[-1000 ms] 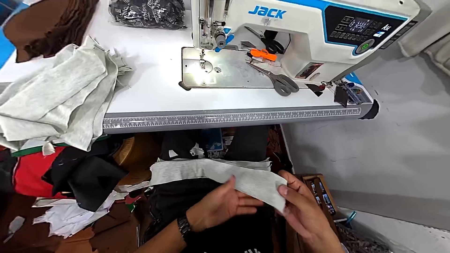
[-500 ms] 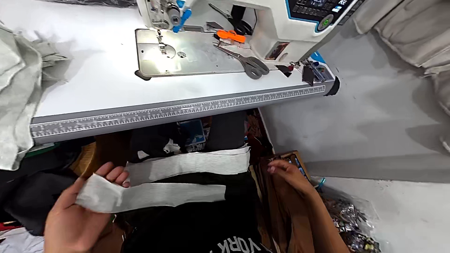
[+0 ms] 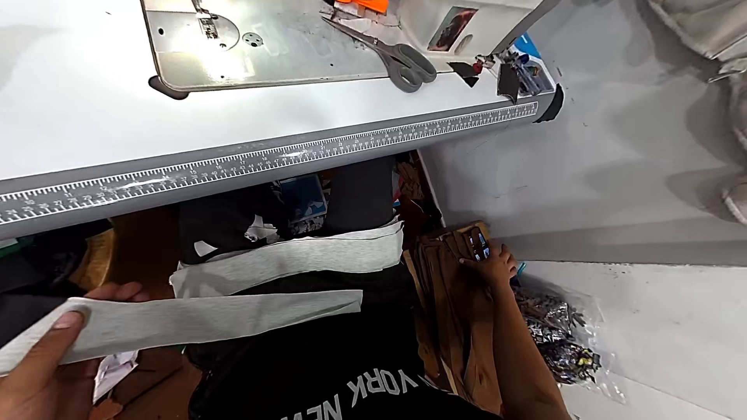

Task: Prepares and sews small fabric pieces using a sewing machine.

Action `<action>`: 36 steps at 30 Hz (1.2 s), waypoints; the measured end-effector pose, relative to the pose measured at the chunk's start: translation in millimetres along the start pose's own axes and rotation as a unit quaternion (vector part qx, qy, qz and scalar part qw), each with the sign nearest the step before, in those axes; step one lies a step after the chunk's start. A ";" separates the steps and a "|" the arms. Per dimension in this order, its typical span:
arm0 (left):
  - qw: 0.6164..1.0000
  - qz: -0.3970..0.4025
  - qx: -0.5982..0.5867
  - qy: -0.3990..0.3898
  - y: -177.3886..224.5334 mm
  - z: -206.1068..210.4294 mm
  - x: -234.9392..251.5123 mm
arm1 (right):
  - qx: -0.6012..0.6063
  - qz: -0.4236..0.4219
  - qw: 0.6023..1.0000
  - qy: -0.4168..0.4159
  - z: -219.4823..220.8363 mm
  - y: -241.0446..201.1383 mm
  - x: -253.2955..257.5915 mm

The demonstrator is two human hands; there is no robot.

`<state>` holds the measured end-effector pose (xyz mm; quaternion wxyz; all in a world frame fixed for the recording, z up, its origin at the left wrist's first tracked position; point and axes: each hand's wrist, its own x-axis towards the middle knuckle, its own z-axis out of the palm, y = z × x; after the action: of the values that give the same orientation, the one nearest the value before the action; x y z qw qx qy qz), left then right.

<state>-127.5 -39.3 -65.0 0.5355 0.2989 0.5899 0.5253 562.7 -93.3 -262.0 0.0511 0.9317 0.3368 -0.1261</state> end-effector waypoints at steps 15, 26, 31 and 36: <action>0.972 -0.032 -0.231 -0.029 24.9 21.9 -23.2 | 0.044 0.014 0.999 -0.022 -8.5 45.9 -23.5; 0.970 -0.041 -0.236 -0.044 20.9 18.4 -20.6 | 0.000 -0.007 1.000 -0.008 1.6 55.3 -19.7; 0.970 -0.045 -0.236 -0.045 21.7 18.2 -19.6 | 0.002 -0.001 1.000 -0.031 -4.6 49.6 -22.4; 0.968 -0.045 -0.239 -0.055 18.6 14.5 -16.7 | 0.007 0.012 0.999 -0.039 -1.6 50.7 -18.8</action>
<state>-113.6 -45.2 -40.3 0.6461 0.1638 0.4297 0.6092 581.6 -143.5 -254.8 0.0593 0.9305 0.3220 -0.1645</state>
